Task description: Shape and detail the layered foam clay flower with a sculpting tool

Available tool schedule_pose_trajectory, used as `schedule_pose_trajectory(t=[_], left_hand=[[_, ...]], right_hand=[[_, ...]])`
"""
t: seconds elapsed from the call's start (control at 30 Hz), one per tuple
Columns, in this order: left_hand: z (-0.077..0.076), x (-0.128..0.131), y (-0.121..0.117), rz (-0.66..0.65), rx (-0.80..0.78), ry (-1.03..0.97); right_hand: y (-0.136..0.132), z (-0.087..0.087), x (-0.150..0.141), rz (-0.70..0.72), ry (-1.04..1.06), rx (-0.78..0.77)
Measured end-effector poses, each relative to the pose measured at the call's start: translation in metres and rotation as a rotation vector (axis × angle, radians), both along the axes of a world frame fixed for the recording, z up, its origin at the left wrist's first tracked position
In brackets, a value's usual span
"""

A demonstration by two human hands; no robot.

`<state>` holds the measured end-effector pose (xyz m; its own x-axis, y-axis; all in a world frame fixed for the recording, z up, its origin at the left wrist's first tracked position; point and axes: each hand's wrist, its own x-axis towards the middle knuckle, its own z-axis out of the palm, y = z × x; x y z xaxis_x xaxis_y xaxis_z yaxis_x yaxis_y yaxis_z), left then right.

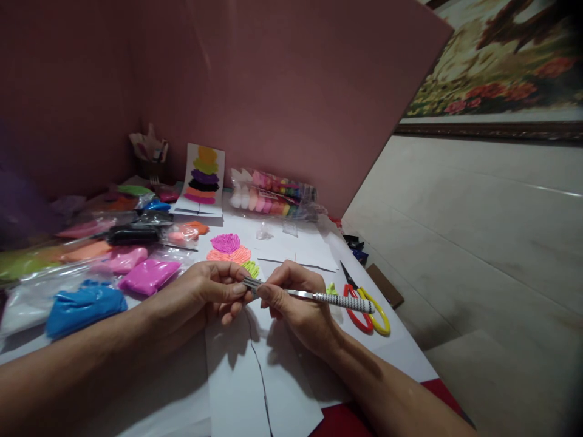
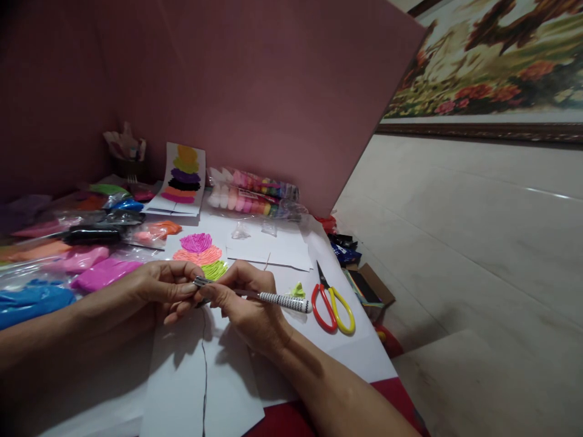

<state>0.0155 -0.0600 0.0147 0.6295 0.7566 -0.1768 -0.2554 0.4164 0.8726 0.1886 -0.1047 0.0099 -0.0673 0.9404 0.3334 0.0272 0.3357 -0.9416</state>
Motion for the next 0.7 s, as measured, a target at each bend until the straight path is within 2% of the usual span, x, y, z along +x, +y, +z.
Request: schedule_pose_trajectory(t=[0.7], left_hand=[[0.0011,0.0007,-0.0007,0.007,0.020,0.024]], right_hand=[[-0.0034,0.0020,-0.0035,-0.003,-0.016,-0.011]])
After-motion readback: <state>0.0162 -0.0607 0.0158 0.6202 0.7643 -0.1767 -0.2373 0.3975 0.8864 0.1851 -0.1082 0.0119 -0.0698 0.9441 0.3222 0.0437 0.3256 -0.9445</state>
